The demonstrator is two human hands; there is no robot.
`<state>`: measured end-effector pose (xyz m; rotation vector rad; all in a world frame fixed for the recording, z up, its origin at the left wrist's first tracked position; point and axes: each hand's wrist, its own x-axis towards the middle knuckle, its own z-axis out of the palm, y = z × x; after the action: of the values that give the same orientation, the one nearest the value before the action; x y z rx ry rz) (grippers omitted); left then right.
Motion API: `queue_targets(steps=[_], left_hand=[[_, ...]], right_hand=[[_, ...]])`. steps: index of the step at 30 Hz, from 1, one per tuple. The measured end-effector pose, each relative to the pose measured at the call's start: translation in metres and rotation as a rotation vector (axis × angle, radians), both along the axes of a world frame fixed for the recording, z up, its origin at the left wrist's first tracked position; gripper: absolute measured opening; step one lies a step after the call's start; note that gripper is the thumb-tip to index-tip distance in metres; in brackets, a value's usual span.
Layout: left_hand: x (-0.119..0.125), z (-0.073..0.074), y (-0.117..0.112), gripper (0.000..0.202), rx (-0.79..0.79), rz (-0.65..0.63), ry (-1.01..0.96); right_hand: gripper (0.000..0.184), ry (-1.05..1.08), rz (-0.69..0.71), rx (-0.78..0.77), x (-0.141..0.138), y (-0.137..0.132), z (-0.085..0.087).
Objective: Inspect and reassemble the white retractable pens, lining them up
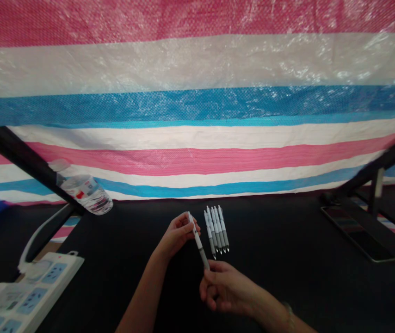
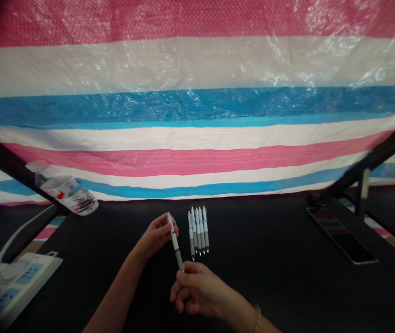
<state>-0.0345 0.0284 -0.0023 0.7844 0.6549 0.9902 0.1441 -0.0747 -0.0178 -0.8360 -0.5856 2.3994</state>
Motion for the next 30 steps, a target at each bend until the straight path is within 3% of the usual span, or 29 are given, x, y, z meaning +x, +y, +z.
queue_targets(steps=[3, 8, 13, 18, 30], left_hand=[[0.0003, 0.0, 0.0005, 0.029, -0.01, 0.001, -0.002], [-0.0006, 0.0011, 0.0011, 0.031, -0.004, 0.017, -0.007], [0.0004, 0.0001, 0.0011, 0.029, 0.011, -0.016, 0.005], [0.0015, -0.0016, 0.0011, 0.027, 0.008, -0.022, 0.006], [0.0023, -0.0019, 0.0008, 0.028, 0.008, -0.008, -0.001]], right_hand=[[0.037, 0.017, -0.016, -0.004, -0.0003, -0.0004, -0.0019], [0.05, 0.049, -0.013, -0.031, 0.0, 0.0, -0.0001], [0.037, 0.022, -0.058, -0.014, -0.0015, -0.0004, 0.0005], [0.047, 0.044, -0.004, -0.036, -0.0022, 0.0005, 0.0024], [0.042, 0.017, -0.045, -0.019, -0.0016, 0.0008, 0.007]])
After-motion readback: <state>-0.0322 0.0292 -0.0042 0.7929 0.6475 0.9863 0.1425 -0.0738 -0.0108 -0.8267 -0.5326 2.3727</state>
